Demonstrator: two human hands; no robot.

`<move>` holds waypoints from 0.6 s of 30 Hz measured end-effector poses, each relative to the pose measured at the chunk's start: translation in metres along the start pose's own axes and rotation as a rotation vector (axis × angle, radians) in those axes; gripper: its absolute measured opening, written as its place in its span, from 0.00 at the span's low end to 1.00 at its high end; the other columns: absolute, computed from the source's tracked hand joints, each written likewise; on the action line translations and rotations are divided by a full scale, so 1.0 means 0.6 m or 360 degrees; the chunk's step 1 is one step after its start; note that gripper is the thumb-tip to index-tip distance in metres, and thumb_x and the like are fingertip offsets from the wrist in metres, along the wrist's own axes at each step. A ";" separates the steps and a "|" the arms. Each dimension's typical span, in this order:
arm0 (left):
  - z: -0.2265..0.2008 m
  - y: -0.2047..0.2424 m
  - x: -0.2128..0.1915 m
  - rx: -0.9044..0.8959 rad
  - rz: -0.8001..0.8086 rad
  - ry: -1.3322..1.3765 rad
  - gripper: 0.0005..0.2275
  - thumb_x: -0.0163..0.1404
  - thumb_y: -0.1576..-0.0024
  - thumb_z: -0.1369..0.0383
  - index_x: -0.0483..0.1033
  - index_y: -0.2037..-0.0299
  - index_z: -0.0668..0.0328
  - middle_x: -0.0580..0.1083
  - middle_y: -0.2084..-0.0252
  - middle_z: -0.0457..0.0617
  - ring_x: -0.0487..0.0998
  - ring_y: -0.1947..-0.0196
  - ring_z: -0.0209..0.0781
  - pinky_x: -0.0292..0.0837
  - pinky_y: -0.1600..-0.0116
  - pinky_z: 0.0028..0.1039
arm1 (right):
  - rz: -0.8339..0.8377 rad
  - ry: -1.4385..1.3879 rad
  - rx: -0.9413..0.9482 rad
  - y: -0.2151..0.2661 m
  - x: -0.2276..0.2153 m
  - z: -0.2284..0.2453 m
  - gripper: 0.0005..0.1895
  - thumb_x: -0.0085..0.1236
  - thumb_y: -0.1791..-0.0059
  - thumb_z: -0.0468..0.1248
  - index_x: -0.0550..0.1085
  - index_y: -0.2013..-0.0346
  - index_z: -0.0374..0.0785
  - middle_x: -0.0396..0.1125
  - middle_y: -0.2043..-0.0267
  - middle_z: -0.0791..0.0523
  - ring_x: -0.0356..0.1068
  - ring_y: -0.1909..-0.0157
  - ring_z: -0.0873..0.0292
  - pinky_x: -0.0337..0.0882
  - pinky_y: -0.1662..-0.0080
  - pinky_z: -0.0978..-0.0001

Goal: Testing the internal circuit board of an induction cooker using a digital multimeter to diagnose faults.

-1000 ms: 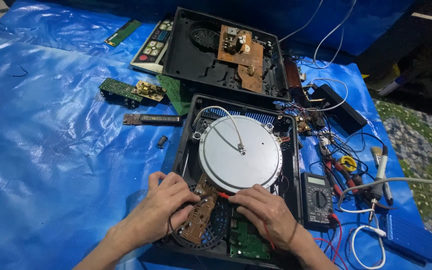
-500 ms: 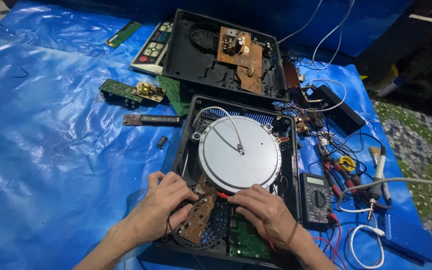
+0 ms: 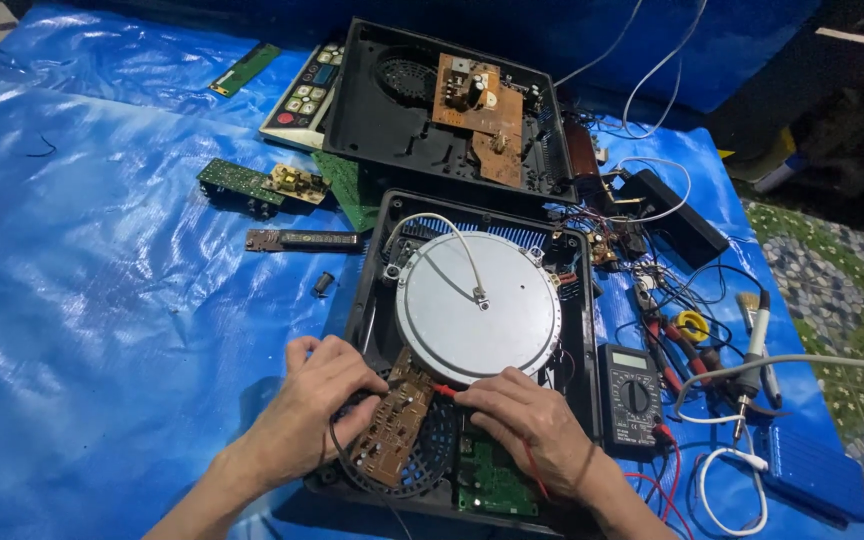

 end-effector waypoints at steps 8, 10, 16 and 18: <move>0.024 0.011 0.006 -0.0147 0.0049 -0.0028 0.04 0.56 0.45 0.72 0.76 0.63 0.53 0.74 0.66 0.42 0.73 0.57 0.40 0.52 0.48 0.42 | -0.0016 0.0038 -0.0039 -0.001 0.001 0.001 0.12 0.53 0.46 0.33 0.75 0.48 0.36 0.74 0.54 0.50 0.72 0.58 0.51 0.76 0.57 0.62; 0.023 0.011 0.003 -0.0135 0.0041 -0.0044 0.04 0.56 0.46 0.72 0.77 0.62 0.53 0.75 0.65 0.42 0.73 0.57 0.40 0.53 0.48 0.42 | -0.0018 0.0030 -0.0047 -0.001 0.001 0.003 0.12 0.54 0.46 0.33 0.75 0.48 0.36 0.74 0.54 0.50 0.71 0.59 0.51 0.76 0.58 0.62; 0.020 0.010 -0.003 -0.0151 0.0016 0.0027 0.03 0.56 0.45 0.72 0.77 0.64 0.53 0.76 0.68 0.40 0.74 0.58 0.38 0.52 0.47 0.40 | -0.0018 0.0019 -0.0038 0.000 0.002 0.003 0.12 0.54 0.46 0.33 0.75 0.48 0.36 0.74 0.54 0.50 0.72 0.59 0.52 0.76 0.58 0.62; 0.028 0.013 0.007 -0.0148 0.0047 -0.0019 0.04 0.57 0.46 0.72 0.76 0.64 0.52 0.74 0.66 0.42 0.73 0.58 0.40 0.52 0.47 0.43 | -0.0014 0.0043 -0.0050 0.003 0.006 -0.001 0.12 0.54 0.46 0.33 0.75 0.48 0.36 0.74 0.53 0.50 0.73 0.57 0.51 0.75 0.56 0.60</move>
Point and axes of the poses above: each hand's wrist, its own y-axis away from the middle knuckle, its own x-axis out of the palm, z = x × y, the point moved 4 cm from there along -y, towards the middle knuckle
